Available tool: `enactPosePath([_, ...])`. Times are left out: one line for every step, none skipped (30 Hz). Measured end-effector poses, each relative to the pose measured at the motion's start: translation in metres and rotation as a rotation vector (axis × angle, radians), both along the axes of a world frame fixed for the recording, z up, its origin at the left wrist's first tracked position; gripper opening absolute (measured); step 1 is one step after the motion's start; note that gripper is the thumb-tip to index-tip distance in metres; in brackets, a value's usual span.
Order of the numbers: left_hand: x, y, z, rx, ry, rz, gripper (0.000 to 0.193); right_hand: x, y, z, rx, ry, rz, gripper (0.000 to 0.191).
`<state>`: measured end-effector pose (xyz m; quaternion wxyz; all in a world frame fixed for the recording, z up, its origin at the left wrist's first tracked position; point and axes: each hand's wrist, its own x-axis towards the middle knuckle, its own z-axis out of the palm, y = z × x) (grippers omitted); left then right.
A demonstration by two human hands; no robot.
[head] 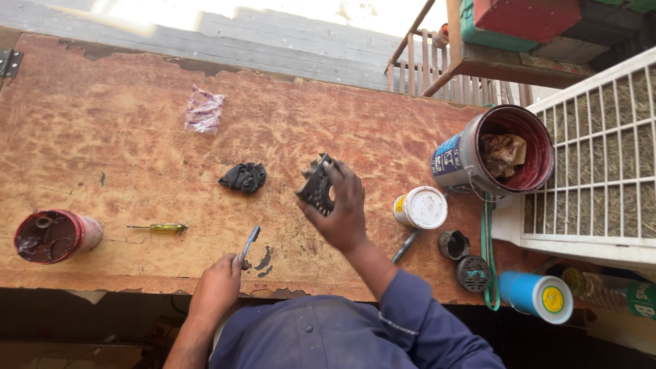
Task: The person uses a screwdriver to pry open a red power tool housing, then removes a metal component. They scrape and brush away accumulated grime from the inside of the housing using a metal scraper and a small brush, then wipe the area with a cloth.
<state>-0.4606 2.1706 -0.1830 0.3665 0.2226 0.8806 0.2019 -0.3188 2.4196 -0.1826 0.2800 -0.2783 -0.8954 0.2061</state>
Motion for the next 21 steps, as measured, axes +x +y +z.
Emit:
enactPosePath([0.000, -0.004, -0.001, -0.017, -0.010, 0.004, 0.040, -0.003, -0.009, -0.006, 0.027, -0.088, 0.028, 0.082])
enactPosePath([0.000, -0.007, -0.003, -0.033, -0.020, 0.007, 0.040, -0.005, -0.017, -0.014, 0.056, -0.176, 0.056, 0.082])
enactPosePath([0.000, -0.010, -0.005, -0.076, -0.040, 0.005, 0.039, -0.007, -0.025, -0.023, 0.085, -0.265, 0.086, 0.083])
enactPosePath([0.000, -0.014, -0.006, -0.122, -0.062, 0.002, 0.038, -0.007, -0.032, -0.033, 0.063, -0.399, 0.110, 0.086])
enactPosePath([0.000, -0.017, -0.007, -0.165, -0.079, -0.002, 0.038, -0.007, -0.037, -0.042, 0.043, -0.529, 0.131, 0.088])
enactPosePath([0.000, -0.022, -0.009, -0.097, -0.049, -0.007, 0.037, -0.007, -0.040, -0.051, 0.026, -0.651, 0.145, 0.091])
enactPosePath([0.000, -0.026, -0.010, -0.026, -0.015, -0.008, 0.036, -0.008, -0.041, -0.058, 0.030, -0.616, 0.140, 0.092])
enactPosePath([0.002, -0.030, -0.011, 0.038, 0.000, 0.001, 0.036, -0.007, -0.042, -0.062, 0.027, -0.599, 0.148, 0.093])
enactPosePath([0.003, -0.035, -0.011, 0.013, -0.022, 0.017, 0.036, -0.007, -0.041, -0.064, 0.014, -0.589, 0.153, 0.094])
enactPosePath([0.003, -0.040, -0.012, -0.012, -0.037, 0.024, 0.036, -0.008, -0.039, -0.062, -0.028, -0.632, 0.175, 0.094])
enactPosePath([0.004, -0.044, -0.012, -0.028, -0.045, 0.031, 0.036, -0.010, -0.036, -0.058, -0.061, -0.668, 0.196, 0.095])
enactPosePath([0.003, -0.047, -0.012, -0.015, -0.037, 0.034, 0.036, -0.012, -0.031, -0.050, -0.084, -0.699, 0.218, 0.096])
enactPosePath([0.003, -0.049, -0.012, -0.007, -0.033, 0.038, 0.036, -0.015, -0.024, -0.039, -0.087, -0.682, 0.206, 0.091])
enactPosePath([0.002, -0.051, -0.010, -0.007, -0.036, 0.040, 0.036, -0.017, -0.017, -0.026, -0.099, -0.673, 0.194, 0.085])
enactPosePath([0.001, -0.053, -0.009, -0.007, -0.049, 0.046, 0.036, -0.017, -0.012, -0.013, -0.114, -0.666, 0.182, 0.080])
enactPosePath([0.000, -0.053, -0.007, -0.002, -0.057, 0.050, 0.037, -0.015, -0.006, 0.003, -0.029, -0.507, 0.180, 0.077])
enactPosePath([-0.001, -0.052, -0.005, 0.008, -0.062, 0.053, 0.037, -0.012, 0.002, 0.017, 0.059, -0.345, 0.174, 0.075])
enactPosePath([-0.002, -0.051, -0.003, -0.016, -0.073, 0.052, 0.038, -0.008, 0.008, 0.029, 0.122, -0.221, 0.158, 0.075])
enactPosePath([-0.002, -0.050, -0.002, -0.041, -0.086, 0.049, 0.039, -0.005, 0.012, 0.037, 0.183, -0.098, 0.141, 0.075])
enactPosePath([-0.002, -0.048, -0.001, -0.067, -0.096, 0.047, 0.039, -0.002, 0.014, 0.040, 0.244, 0.027, 0.124, 0.075])
enactPosePath([-0.002, -0.046, -0.001, -0.053, -0.086, 0.045, 0.039, -0.001, 0.012, 0.037, 0.270, 0.097, 0.085, 0.075])
